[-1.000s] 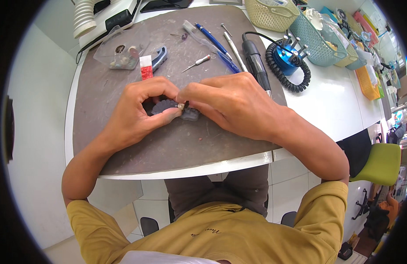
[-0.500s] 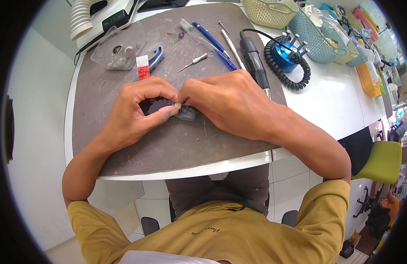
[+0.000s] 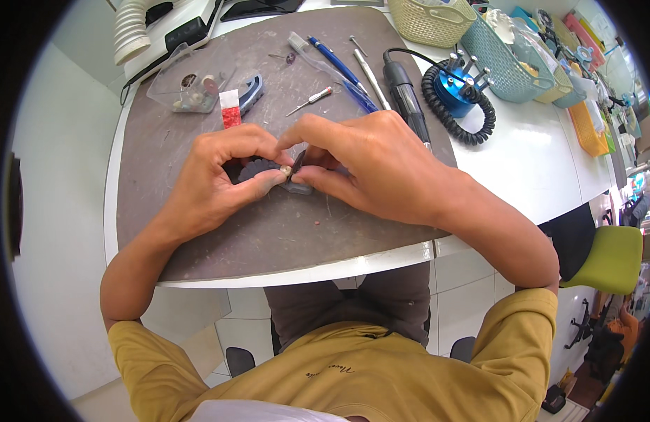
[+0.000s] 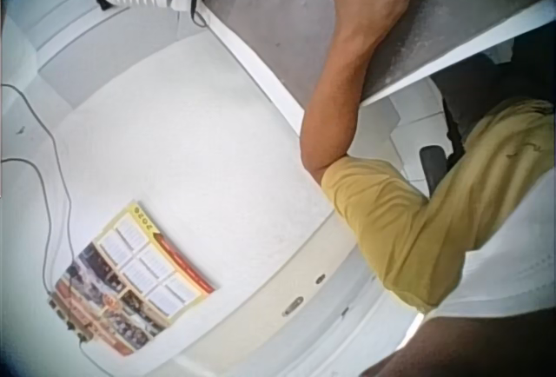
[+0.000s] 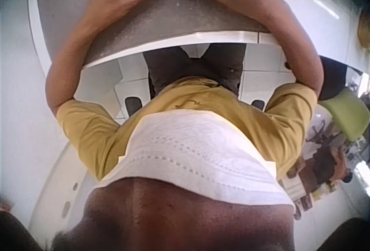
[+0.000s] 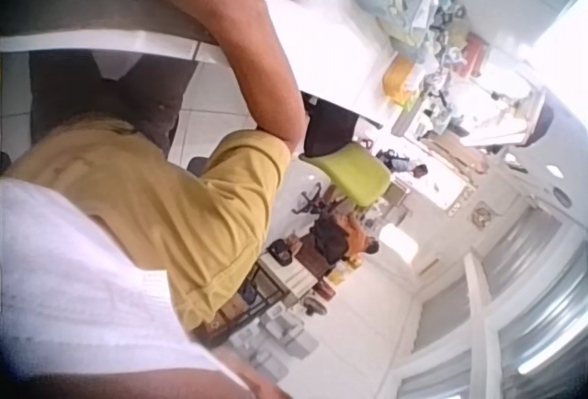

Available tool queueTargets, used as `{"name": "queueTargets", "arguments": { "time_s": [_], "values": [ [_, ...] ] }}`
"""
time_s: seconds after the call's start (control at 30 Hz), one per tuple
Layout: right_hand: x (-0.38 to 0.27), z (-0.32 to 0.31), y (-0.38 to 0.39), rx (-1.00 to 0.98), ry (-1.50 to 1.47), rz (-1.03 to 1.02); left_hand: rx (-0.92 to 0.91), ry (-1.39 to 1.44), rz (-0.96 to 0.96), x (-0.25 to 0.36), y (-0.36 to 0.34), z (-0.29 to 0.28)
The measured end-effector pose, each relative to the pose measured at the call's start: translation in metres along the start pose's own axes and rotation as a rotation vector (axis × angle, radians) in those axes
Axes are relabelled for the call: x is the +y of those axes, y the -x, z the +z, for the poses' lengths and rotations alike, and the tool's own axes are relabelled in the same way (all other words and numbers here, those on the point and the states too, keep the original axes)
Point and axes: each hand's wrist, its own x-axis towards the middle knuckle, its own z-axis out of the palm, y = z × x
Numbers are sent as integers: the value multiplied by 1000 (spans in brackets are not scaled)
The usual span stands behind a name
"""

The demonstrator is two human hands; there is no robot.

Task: The person uses a small pick tool to adjust a dental crown, fits the crown onto a dental model, and uses a motorized handpiece to polish the crown's surface.

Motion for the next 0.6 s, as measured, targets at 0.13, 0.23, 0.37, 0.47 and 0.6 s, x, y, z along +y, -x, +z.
{"name": "queueTargets", "arguments": {
  "time_s": [0.13, 0.23, 0.37, 0.47, 0.6],
  "values": [
    [-1, -2, 0, -18, -13, 25, -28, -42, -24, 10, -1, -3],
    [-1, -1, 1, -13, -21, 26, -24, -22, -17, 10, -2, -2],
    [0, 0, 0, -8, -29, 2, 14, 4, 77, -1, 0, 0],
    [-1, -1, 1, -18, -18, 14, -4, -29, 3, 5, -2, -1],
    [-2, -2, 1, -35, 12, 40, -6, -12, -9, 5, -2, -2]
  ]
}}
